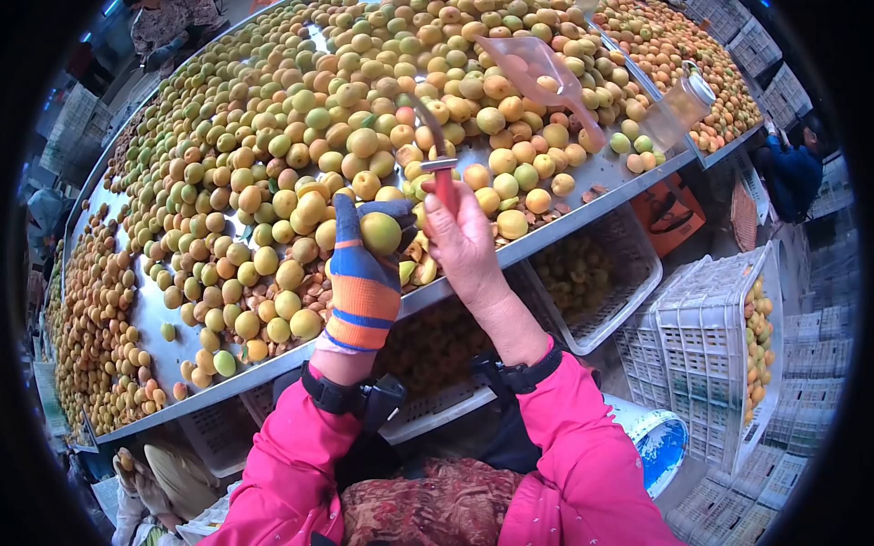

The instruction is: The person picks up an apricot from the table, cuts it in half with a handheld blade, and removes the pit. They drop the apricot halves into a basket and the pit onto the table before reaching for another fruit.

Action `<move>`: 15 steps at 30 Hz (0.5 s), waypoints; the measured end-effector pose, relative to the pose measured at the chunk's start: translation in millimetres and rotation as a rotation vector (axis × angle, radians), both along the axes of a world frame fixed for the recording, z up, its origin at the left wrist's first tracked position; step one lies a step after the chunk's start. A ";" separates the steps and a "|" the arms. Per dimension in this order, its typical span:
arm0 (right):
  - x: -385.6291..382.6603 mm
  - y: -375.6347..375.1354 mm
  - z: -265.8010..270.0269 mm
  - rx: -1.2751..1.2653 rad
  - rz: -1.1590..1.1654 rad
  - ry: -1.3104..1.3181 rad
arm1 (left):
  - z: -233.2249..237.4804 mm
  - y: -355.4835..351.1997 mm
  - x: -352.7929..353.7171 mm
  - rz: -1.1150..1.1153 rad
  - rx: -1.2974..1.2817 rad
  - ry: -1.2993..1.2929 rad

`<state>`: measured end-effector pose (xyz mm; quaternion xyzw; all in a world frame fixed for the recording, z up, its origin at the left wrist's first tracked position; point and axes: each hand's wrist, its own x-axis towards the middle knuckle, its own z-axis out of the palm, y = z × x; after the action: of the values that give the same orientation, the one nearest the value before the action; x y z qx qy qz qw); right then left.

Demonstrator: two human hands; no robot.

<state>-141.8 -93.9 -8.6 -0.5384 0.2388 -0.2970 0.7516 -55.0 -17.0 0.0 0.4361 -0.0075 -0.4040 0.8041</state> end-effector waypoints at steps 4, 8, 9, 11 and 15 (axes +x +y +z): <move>-4.3 -0.1 1.6 -0.144 -0.045 -0.120 | 1.1 2.6 16.8 0.006 -0.116 0.062; -17.5 -5.3 9.4 0.106 0.146 -0.219 | 5.5 5.3 23.7 0.090 -0.107 -0.257; -18.5 -5.7 9.6 0.077 0.199 -0.171 | 5.8 5.7 25.9 0.094 -0.107 -0.261; -18.7 6.8 13.7 0.018 0.218 -0.078 | 5.2 8.0 30.1 0.124 -0.071 -0.437; -22.0 23.1 16.3 -0.256 0.257 0.107 | 2.3 8.1 39.2 0.170 0.011 -0.601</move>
<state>-163.8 -70.8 7.6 -0.6707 0.1680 -0.1977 0.6949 -15.8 -8.9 2.3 0.5394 -0.2064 -0.1884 0.7943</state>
